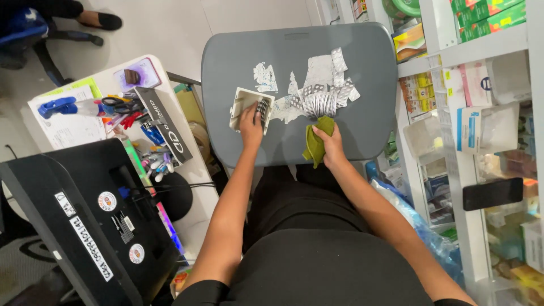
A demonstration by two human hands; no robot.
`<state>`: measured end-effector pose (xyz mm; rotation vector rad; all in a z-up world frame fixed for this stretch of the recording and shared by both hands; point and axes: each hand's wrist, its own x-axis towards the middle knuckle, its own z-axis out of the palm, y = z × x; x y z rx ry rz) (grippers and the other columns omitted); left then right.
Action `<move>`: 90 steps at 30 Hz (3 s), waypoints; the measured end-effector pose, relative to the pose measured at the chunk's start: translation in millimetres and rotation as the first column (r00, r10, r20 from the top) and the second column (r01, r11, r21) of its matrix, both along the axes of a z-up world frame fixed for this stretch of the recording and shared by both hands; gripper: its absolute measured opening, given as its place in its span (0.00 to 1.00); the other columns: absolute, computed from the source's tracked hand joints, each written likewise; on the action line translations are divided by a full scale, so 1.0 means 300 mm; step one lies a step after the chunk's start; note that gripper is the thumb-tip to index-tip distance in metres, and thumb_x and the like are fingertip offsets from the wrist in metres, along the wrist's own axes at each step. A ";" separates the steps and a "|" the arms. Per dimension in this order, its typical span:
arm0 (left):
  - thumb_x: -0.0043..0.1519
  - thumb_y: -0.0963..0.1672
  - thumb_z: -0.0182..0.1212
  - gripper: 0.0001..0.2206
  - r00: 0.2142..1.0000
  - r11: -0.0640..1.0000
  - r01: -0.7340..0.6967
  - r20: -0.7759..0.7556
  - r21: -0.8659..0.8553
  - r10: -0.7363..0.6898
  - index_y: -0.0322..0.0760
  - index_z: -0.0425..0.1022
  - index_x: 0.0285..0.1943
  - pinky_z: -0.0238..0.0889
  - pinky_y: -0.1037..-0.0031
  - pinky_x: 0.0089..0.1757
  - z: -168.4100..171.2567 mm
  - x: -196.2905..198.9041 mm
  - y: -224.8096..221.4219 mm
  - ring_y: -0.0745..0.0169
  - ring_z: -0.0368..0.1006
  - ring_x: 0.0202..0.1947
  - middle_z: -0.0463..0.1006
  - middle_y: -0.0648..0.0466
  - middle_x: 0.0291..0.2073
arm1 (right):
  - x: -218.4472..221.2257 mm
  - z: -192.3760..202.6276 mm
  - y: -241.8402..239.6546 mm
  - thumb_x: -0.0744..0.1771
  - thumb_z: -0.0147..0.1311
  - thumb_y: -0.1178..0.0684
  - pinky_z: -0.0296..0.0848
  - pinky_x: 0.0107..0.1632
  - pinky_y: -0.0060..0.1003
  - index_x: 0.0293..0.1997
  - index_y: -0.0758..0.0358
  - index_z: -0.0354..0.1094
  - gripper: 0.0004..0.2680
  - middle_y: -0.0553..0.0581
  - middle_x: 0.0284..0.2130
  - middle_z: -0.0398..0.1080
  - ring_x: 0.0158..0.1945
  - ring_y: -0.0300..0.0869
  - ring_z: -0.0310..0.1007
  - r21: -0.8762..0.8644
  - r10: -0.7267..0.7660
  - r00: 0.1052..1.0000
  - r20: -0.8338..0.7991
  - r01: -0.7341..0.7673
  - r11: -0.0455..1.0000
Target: The person organizes blister packs of pills by wiping them with a green cloth and placing them into a white plastic container on a table. They also briefly walk to a shelf to place a container before returning to the table to continue sorting the blister packs.
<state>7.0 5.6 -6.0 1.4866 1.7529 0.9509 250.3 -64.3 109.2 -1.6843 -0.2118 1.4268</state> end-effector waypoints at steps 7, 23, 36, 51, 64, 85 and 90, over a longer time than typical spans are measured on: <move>0.72 0.40 0.48 0.18 0.993 0.994 -0.065 0.090 -0.087 0.072 0.40 0.69 0.71 0.54 0.54 0.65 0.224 0.039 -0.057 0.40 0.65 0.66 0.72 0.40 0.62 | 0.098 -0.031 0.027 0.63 0.70 0.54 0.73 0.49 0.48 0.60 0.58 0.62 0.21 0.56 0.48 0.69 0.51 0.46 0.70 -0.005 0.014 0.998 0.055 -0.014 1.000; 0.54 0.46 0.75 0.28 0.993 0.985 0.013 -0.115 -0.170 -0.033 0.32 0.64 0.57 0.69 0.55 0.53 0.132 0.617 -0.040 0.36 0.74 0.51 0.71 0.40 0.48 | 0.318 -0.148 0.020 0.63 0.70 0.57 0.75 0.49 0.48 0.67 0.54 0.60 0.26 0.58 0.52 0.68 0.53 0.47 0.71 0.171 -0.107 0.994 -0.023 0.109 0.979; 0.66 0.45 0.64 0.15 0.831 0.875 -0.065 0.459 -0.480 0.313 0.37 0.76 0.60 0.71 0.61 0.52 0.345 0.687 -0.192 0.49 0.77 0.53 0.80 0.43 0.50 | 0.251 -0.032 0.098 0.65 0.66 0.56 0.66 0.63 0.48 0.69 0.54 0.57 0.25 0.57 0.59 0.65 0.62 0.43 0.63 0.383 0.320 0.947 -0.018 -0.289 0.877; 0.62 0.40 0.69 0.14 0.688 0.887 -0.010 0.641 -0.462 0.341 0.34 0.80 0.57 0.77 0.69 0.44 0.347 0.514 -0.244 0.62 0.81 0.43 0.84 0.47 0.44 | 0.194 -0.036 0.123 0.60 0.72 0.61 0.75 0.52 0.46 0.60 0.60 0.65 0.24 0.57 0.50 0.74 0.52 0.44 0.74 0.298 0.494 0.867 -0.070 -0.455 0.839; 0.59 0.43 0.73 0.12 0.858 0.907 -0.054 0.445 -0.419 0.257 0.43 0.84 0.51 0.77 0.69 0.42 0.372 0.235 -0.238 0.64 0.81 0.42 0.85 0.53 0.40 | -0.035 -0.098 0.065 0.57 0.71 0.67 0.78 0.51 0.43 0.54 0.59 0.68 0.22 0.53 0.46 0.77 0.49 0.42 0.78 0.336 0.450 0.844 -0.292 -0.350 0.874; 0.56 0.46 0.72 0.10 0.963 0.899 0.041 0.257 -0.436 0.081 0.44 0.84 0.44 0.74 0.66 0.42 0.310 -0.113 -0.184 0.59 0.81 0.37 0.83 0.53 0.31 | -0.364 0.025 0.159 0.62 0.72 0.56 0.77 0.42 0.44 0.51 0.64 0.71 0.15 0.58 0.39 0.75 0.44 0.48 0.78 0.211 0.440 0.898 0.005 -0.431 0.877; 0.57 0.40 0.70 0.06 0.993 0.956 0.001 0.112 -0.295 0.034 0.41 0.83 0.42 0.75 0.70 0.40 0.478 -0.150 -0.070 0.58 0.80 0.35 0.81 0.53 0.30 | -0.374 0.201 0.151 0.63 0.71 0.54 0.75 0.47 0.43 0.53 0.64 0.69 0.17 0.56 0.43 0.73 0.48 0.45 0.74 0.165 0.232 0.971 0.054 -0.238 0.957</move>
